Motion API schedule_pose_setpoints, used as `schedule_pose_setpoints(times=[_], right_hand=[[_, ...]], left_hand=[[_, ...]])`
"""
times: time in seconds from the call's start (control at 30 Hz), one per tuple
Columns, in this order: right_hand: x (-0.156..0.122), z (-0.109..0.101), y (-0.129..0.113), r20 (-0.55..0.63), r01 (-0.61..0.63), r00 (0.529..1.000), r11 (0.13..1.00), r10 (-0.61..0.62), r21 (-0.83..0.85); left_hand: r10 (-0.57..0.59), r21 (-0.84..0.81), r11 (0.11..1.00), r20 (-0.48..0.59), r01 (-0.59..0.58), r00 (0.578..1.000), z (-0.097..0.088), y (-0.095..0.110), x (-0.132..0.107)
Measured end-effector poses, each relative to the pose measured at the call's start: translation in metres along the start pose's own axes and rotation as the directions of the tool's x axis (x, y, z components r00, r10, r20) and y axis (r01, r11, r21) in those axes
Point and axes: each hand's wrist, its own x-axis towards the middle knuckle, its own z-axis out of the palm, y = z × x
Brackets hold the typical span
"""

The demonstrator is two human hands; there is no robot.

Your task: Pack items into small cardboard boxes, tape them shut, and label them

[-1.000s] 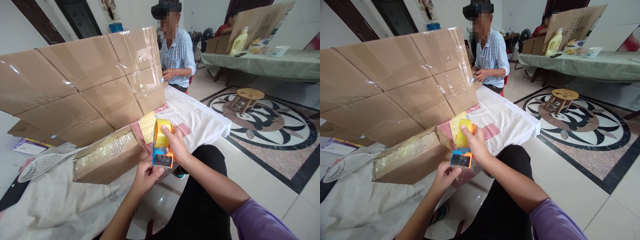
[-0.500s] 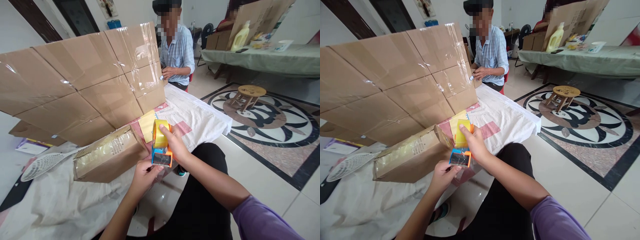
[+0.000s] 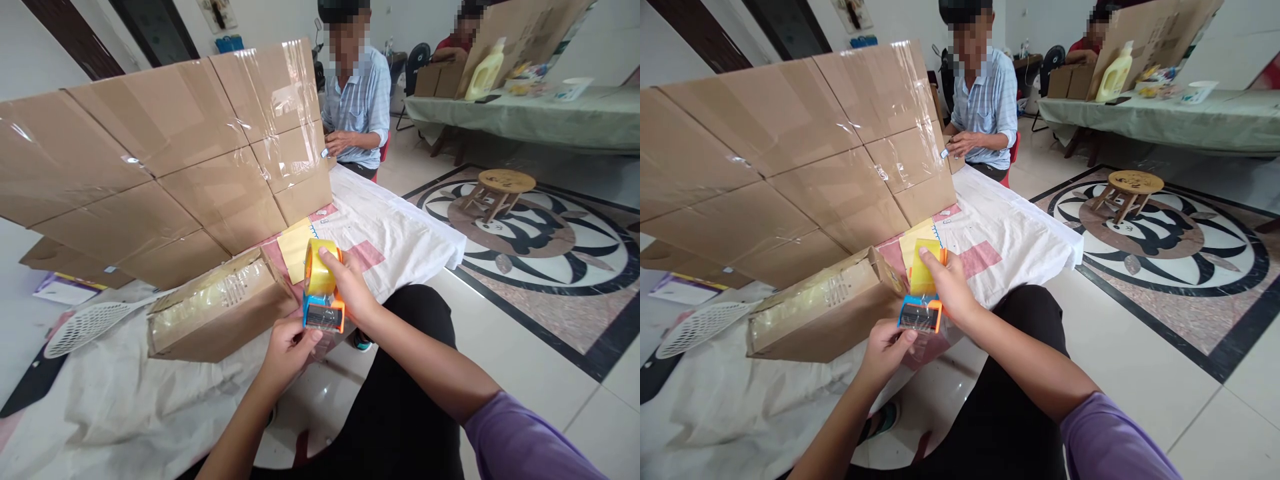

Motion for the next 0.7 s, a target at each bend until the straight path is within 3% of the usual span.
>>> schedule_pose_setpoints(times=[0.7], right_hand=[[0.001, 0.0011, 0.0021, -0.016, -0.044, 0.999, 0.999, 0.044, 0.03]], left_hand=[[-0.044, 0.02, 0.999, 0.03, 0.043, 0.999, -0.0047, -0.005, -0.0025]])
